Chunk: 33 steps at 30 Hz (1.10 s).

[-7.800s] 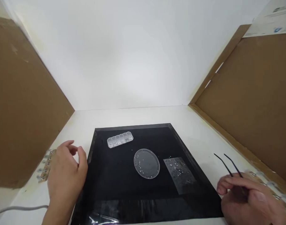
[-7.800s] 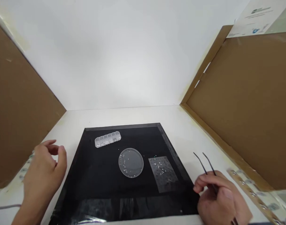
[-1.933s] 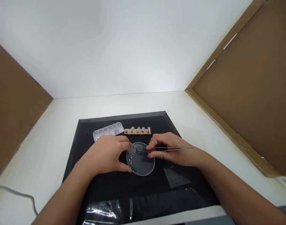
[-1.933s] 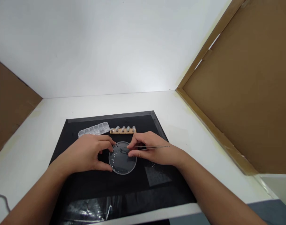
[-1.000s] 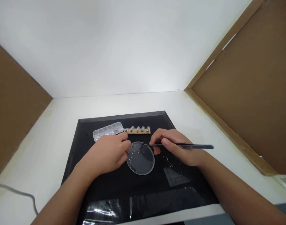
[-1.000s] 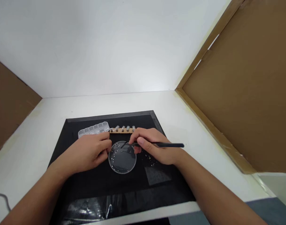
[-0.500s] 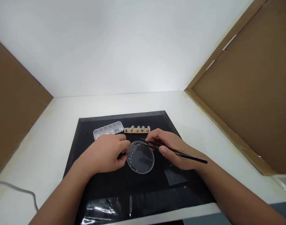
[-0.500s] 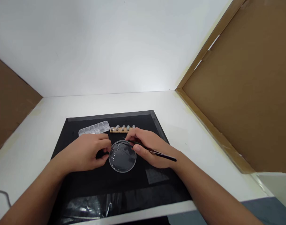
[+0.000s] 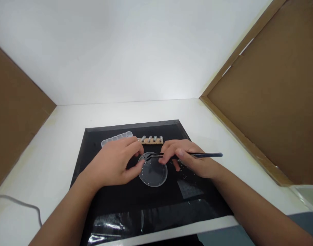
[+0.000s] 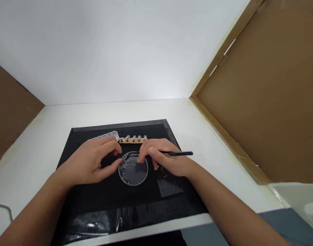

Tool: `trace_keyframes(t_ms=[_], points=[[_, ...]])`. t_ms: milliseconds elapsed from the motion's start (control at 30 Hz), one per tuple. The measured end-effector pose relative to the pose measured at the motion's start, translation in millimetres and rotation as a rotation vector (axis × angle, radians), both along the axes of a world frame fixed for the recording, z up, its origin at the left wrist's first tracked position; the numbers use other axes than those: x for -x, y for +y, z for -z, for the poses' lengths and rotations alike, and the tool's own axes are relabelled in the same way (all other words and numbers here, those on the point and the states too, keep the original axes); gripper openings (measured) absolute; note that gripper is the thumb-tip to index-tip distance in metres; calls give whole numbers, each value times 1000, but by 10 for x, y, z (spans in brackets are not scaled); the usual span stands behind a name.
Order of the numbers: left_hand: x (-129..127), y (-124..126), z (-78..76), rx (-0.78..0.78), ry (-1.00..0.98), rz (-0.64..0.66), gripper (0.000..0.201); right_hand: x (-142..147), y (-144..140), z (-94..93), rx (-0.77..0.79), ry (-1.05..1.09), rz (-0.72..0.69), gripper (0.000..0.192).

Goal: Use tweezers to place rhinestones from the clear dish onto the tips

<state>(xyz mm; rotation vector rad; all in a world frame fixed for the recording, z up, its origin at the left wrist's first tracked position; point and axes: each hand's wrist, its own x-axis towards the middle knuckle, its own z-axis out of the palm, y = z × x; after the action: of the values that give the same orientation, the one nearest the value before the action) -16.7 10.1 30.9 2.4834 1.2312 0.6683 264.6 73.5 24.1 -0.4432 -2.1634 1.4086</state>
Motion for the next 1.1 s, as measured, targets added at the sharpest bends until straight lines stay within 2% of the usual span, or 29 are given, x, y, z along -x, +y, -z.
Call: trace_keyframes(t_ms=[100, 233, 300, 367, 433, 500, 700, 933, 1100], points=[[-42, -12, 26, -18, -44, 69, 22, 48, -16, -22, -127, 6, -75, 42], [-134, -12, 75, -12, -62, 162, 25, 80, -70, -25, -260, -60, 21, 49], [-175, -5, 97, -32, -77, 187, 24, 87, -113, -16, -237, -112, 72, 46], [-200, 3, 112, -61, -90, 204, 23, 98, -156, 2, -121, -119, 119, 31], [-205, 9, 120, -85, -92, 193, 22, 113, -183, 26, -12, -103, 149, 20], [-192, 13, 120, -81, -71, 165, 20, 129, -184, 47, 16, -110, 153, 17], [-130, 19, 106, -40, 5, 107, 19, 134, -101, 40, -203, -143, 124, 21], [-114, 31, 90, -62, 23, 87, 18, 196, -128, 79, -125, -94, 256, 17], [-105, 21, 70, -51, 43, 72, 19, 186, -118, 98, -210, -51, 259, 13]])
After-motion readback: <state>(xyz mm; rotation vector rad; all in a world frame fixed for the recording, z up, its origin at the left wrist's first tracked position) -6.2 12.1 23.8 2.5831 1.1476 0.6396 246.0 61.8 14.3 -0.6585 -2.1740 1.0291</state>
